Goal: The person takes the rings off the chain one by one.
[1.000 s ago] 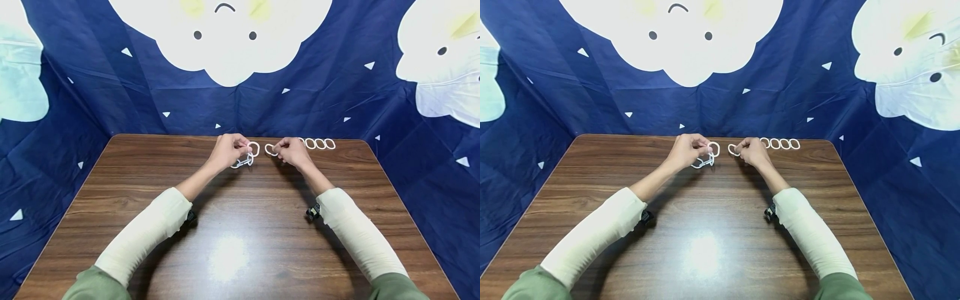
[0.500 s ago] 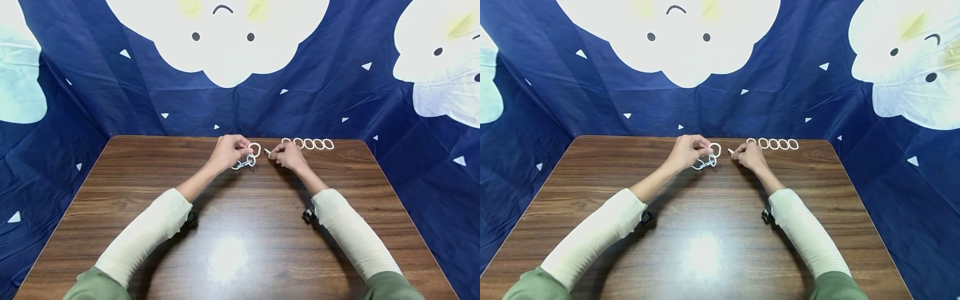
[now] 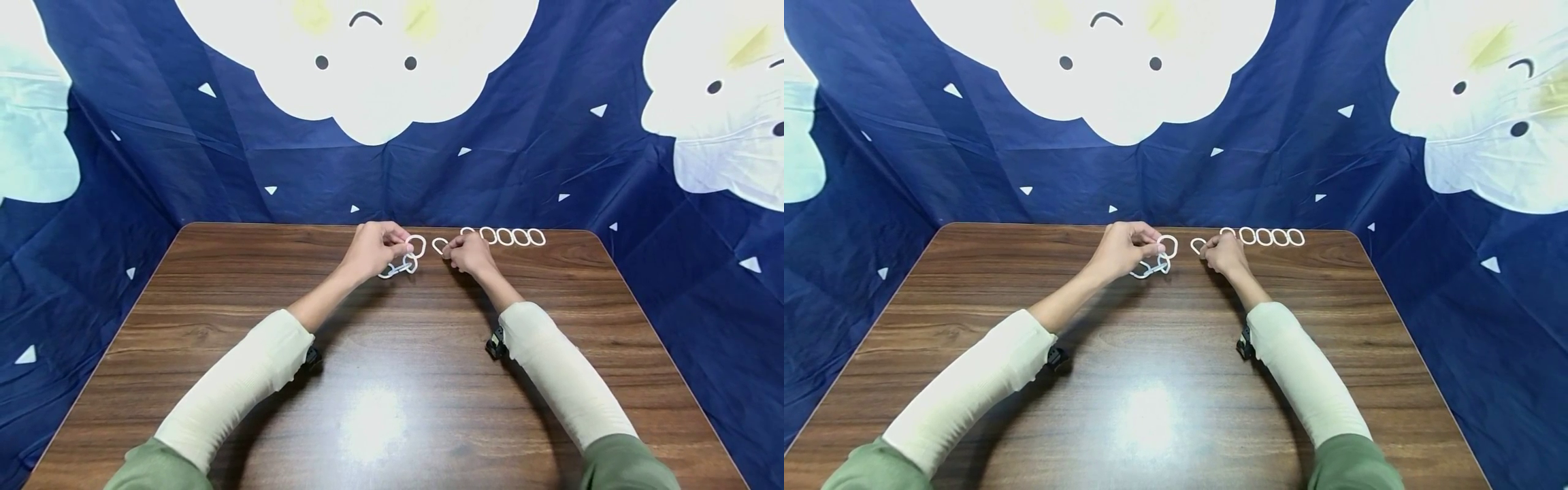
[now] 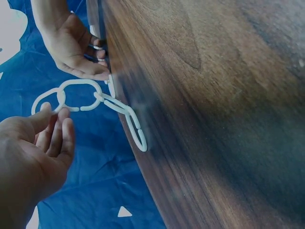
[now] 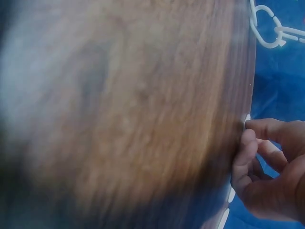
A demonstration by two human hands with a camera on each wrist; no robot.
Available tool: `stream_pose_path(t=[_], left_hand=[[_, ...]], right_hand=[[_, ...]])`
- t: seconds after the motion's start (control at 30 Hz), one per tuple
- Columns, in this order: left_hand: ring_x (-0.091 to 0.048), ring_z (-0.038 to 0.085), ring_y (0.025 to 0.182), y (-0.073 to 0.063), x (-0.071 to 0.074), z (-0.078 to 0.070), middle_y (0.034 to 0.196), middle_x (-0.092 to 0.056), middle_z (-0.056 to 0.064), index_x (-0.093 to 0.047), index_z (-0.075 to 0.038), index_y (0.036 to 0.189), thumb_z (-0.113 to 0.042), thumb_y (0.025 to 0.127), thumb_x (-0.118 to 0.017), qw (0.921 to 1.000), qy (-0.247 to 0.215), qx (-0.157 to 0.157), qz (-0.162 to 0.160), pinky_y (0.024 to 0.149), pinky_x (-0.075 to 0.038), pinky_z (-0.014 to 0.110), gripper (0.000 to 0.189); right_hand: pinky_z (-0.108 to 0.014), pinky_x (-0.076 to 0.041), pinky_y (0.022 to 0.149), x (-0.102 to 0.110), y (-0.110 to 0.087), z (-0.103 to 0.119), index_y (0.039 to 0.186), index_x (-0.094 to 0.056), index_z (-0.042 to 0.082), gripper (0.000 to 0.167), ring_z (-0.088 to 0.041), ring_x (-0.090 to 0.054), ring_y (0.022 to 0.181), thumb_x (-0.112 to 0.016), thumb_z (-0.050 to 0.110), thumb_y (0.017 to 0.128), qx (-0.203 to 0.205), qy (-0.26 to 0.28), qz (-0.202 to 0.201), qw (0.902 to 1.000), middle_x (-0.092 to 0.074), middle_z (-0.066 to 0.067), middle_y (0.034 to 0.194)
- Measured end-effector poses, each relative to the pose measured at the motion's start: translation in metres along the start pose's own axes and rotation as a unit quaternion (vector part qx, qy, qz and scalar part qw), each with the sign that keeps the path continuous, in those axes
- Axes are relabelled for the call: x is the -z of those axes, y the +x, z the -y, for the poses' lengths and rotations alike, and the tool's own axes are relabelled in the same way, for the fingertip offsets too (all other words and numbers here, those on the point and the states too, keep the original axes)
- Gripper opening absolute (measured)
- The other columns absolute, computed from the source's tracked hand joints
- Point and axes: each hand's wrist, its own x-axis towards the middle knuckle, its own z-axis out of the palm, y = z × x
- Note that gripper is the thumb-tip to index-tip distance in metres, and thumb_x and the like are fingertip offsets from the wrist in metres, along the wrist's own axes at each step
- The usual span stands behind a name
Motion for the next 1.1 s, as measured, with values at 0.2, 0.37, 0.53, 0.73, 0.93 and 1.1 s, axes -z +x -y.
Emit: stream_pose_path(t=[0.2,0.37,0.53,0.73,0.93,1.1], left_hand=[[-0.084,0.024,0.096,0.000,0.001,-0.001,0.104,-0.088,0.012,-0.084,0.001,0.114,-0.012,0.097,-0.090,1.0000,-0.002,0.002,0.002,0.085,-0.064,0.033,0.022],[-0.084,0.025,0.096,0.000,0.000,-0.001,0.104,-0.088,0.013,-0.084,0.001,0.114,-0.011,0.097,-0.090,1.0000,-0.004,0.002,0.003,0.085,-0.064,0.034,0.022],[-0.085,0.025,0.097,0.001,0.000,-0.001,0.104,-0.088,0.013,-0.084,0.001,0.114,-0.010,0.097,-0.090,1.0000,-0.005,0.000,0.004,0.087,-0.065,0.036,0.021],[-0.084,0.025,0.097,0.002,0.000,-0.002,0.104,-0.088,0.012,-0.084,0.000,0.115,-0.011,0.097,-0.089,1.0000,0.002,0.002,0.004,0.086,-0.064,0.036,0.022],[-0.084,0.025,0.096,0.002,0.000,-0.003,0.104,-0.088,0.011,-0.084,-0.001,0.114,-0.012,0.097,-0.089,0.9999,0.008,0.004,0.006,0.085,-0.063,0.035,0.020],[-0.084,0.025,0.096,0.003,0.001,-0.002,0.103,-0.088,0.011,-0.084,-0.001,0.114,-0.013,0.097,-0.089,0.9999,0.010,0.002,0.006,0.084,-0.062,0.034,0.020]], right_hand=[[-0.029,-0.056,0.059,-0.004,0.018,-0.011,0.088,-0.088,0.027,0.006,-0.013,-0.076,0.062,-0.087,0.024,0.093,0.004,-0.036,-0.022,0.9991,-0.082,0.008,0.077],[-0.033,-0.056,0.075,-0.005,0.023,-0.008,0.087,-0.087,0.029,0.006,-0.013,-0.077,0.063,-0.090,0.032,0.091,-0.011,-0.042,-0.042,0.9982,-0.079,0.006,0.067],[-0.033,-0.057,0.082,-0.005,0.026,-0.007,0.087,-0.087,0.027,0.008,-0.014,-0.076,0.062,-0.091,0.033,0.091,-0.014,-0.030,-0.052,0.9981,-0.078,0.006,0.065],[-0.028,-0.055,0.066,-0.001,0.022,-0.008,0.093,-0.084,0.025,0.011,-0.012,-0.074,0.060,-0.092,0.032,0.092,-0.011,0.001,-0.037,0.9993,-0.077,0.011,0.073],[-0.033,-0.057,0.085,0.008,-0.011,0.008,0.106,-0.084,0.019,0.023,-0.015,-0.075,0.083,-0.092,0.033,0.090,0.045,-0.029,-0.027,0.9982,-0.080,0.004,0.092],[-0.048,-0.054,0.108,-0.002,-0.023,0.009,0.121,-0.081,0.013,0.034,-0.031,-0.069,0.117,-0.083,0.036,0.096,0.103,-0.111,-0.027,0.9882,-0.077,-0.008,0.118]])
